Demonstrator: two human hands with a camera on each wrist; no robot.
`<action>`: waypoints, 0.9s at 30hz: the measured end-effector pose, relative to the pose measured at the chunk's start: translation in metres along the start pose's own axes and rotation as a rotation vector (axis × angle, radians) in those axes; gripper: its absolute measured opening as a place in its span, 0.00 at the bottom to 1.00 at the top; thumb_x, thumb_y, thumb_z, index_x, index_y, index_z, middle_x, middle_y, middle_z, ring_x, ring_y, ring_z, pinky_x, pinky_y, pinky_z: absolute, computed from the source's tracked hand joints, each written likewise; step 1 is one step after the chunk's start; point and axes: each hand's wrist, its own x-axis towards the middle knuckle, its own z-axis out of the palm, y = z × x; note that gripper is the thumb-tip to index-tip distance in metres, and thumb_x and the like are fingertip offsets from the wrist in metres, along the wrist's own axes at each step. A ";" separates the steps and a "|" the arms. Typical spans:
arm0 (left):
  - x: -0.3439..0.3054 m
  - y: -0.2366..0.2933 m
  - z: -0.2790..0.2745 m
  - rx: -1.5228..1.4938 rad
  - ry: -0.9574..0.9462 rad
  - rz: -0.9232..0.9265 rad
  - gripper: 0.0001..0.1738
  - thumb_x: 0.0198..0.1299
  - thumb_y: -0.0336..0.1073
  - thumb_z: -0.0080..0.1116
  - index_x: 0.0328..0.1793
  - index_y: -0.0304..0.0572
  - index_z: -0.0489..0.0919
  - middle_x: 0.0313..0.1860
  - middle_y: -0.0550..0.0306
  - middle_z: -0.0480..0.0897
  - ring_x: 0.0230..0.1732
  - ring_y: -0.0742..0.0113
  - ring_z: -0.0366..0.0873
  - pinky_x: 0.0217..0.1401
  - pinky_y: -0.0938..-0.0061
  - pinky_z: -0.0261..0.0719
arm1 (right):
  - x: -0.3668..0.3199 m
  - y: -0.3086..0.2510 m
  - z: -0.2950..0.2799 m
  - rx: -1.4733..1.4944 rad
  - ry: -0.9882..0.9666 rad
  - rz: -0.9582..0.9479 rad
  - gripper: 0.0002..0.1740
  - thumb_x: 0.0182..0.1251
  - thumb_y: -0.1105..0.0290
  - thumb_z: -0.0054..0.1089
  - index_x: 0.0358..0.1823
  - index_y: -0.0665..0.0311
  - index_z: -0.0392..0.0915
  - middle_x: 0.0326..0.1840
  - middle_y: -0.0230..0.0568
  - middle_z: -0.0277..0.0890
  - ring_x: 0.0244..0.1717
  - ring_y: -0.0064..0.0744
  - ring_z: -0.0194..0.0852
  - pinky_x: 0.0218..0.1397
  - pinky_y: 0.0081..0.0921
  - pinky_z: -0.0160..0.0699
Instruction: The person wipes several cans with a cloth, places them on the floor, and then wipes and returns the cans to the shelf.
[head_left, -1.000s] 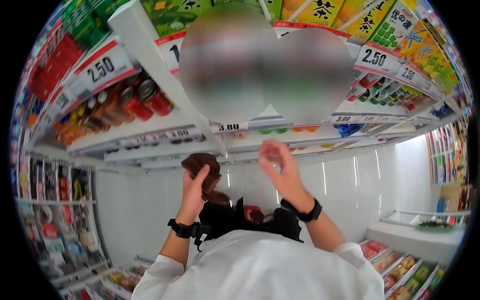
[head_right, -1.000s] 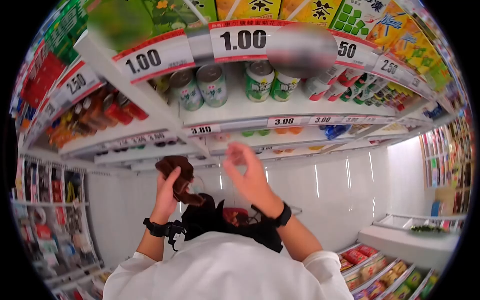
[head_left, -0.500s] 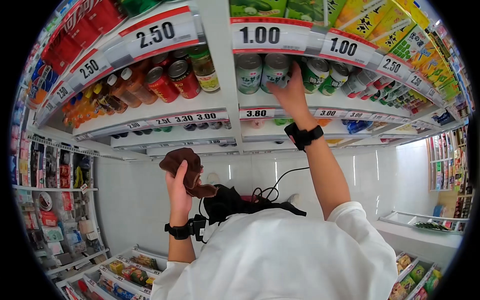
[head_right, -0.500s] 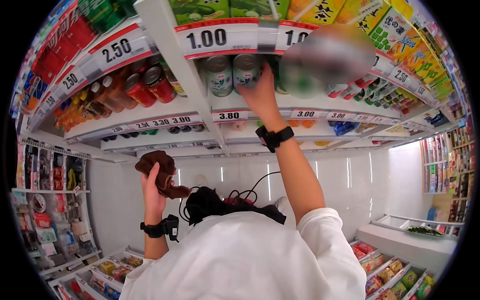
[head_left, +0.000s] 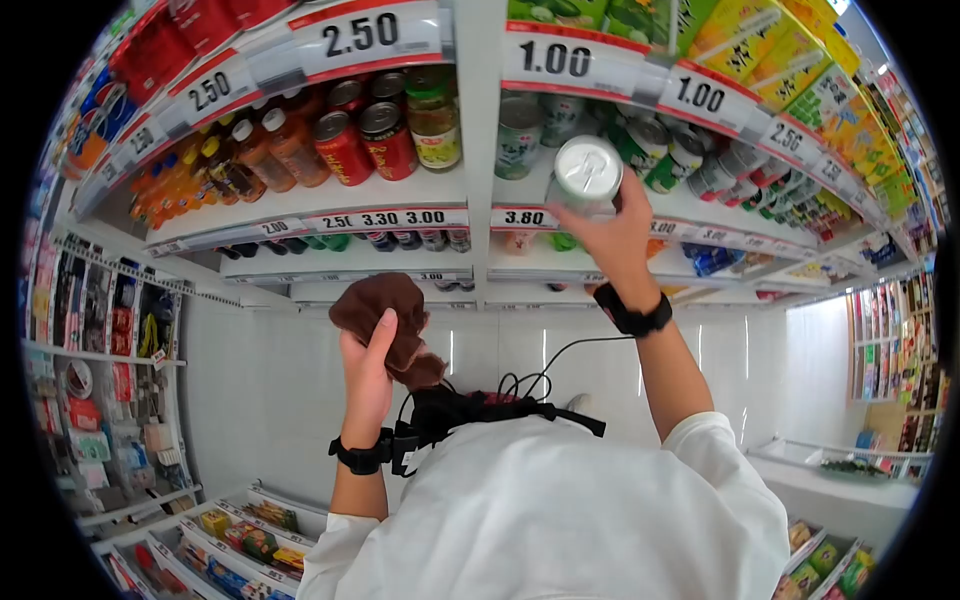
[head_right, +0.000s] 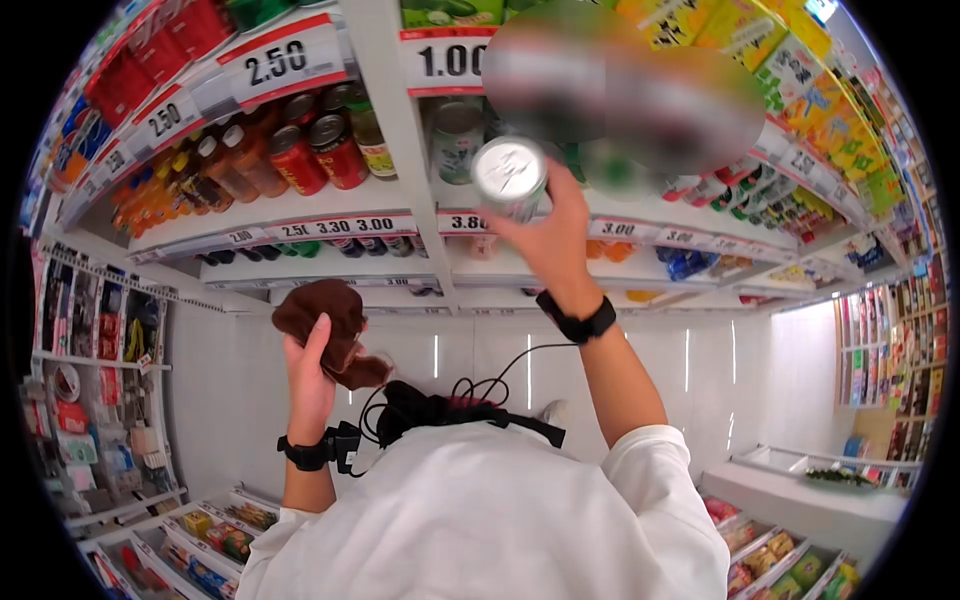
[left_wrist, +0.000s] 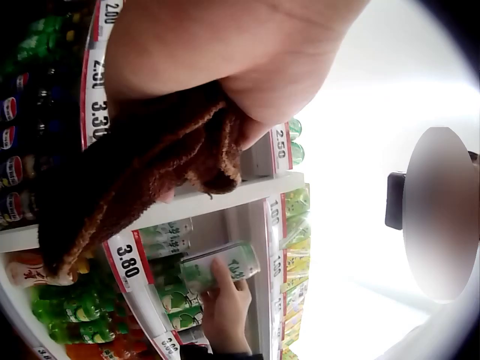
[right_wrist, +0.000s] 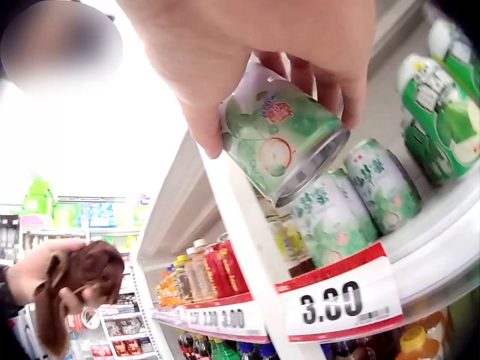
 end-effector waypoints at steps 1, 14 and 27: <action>0.001 0.003 0.004 0.007 -0.019 -0.020 0.25 0.70 0.40 0.55 0.67 0.36 0.65 0.53 0.47 0.79 0.49 0.56 0.83 0.41 0.66 0.84 | -0.012 -0.019 -0.013 -0.088 -0.070 -0.077 0.41 0.37 0.68 0.84 0.58 0.69 0.74 0.52 0.49 0.77 0.54 0.43 0.77 0.56 0.32 0.77; -0.013 0.069 0.054 0.012 -0.325 0.379 0.36 0.64 0.33 0.62 0.75 0.33 0.61 0.57 0.48 0.77 0.45 0.65 0.81 0.48 0.72 0.81 | -0.082 -0.091 -0.025 0.069 -0.077 -0.126 0.45 0.34 0.68 0.82 0.62 0.67 0.74 0.55 0.48 0.74 0.51 0.45 0.77 0.55 0.35 0.77; -0.013 0.072 0.086 0.776 -0.255 1.058 0.30 0.39 0.22 0.72 0.55 0.38 0.84 0.55 0.45 0.80 0.49 0.52 0.81 0.51 0.68 0.81 | -0.096 -0.095 -0.042 0.047 -0.124 -0.093 0.45 0.32 0.69 0.80 0.60 0.67 0.76 0.53 0.47 0.74 0.49 0.44 0.77 0.53 0.34 0.78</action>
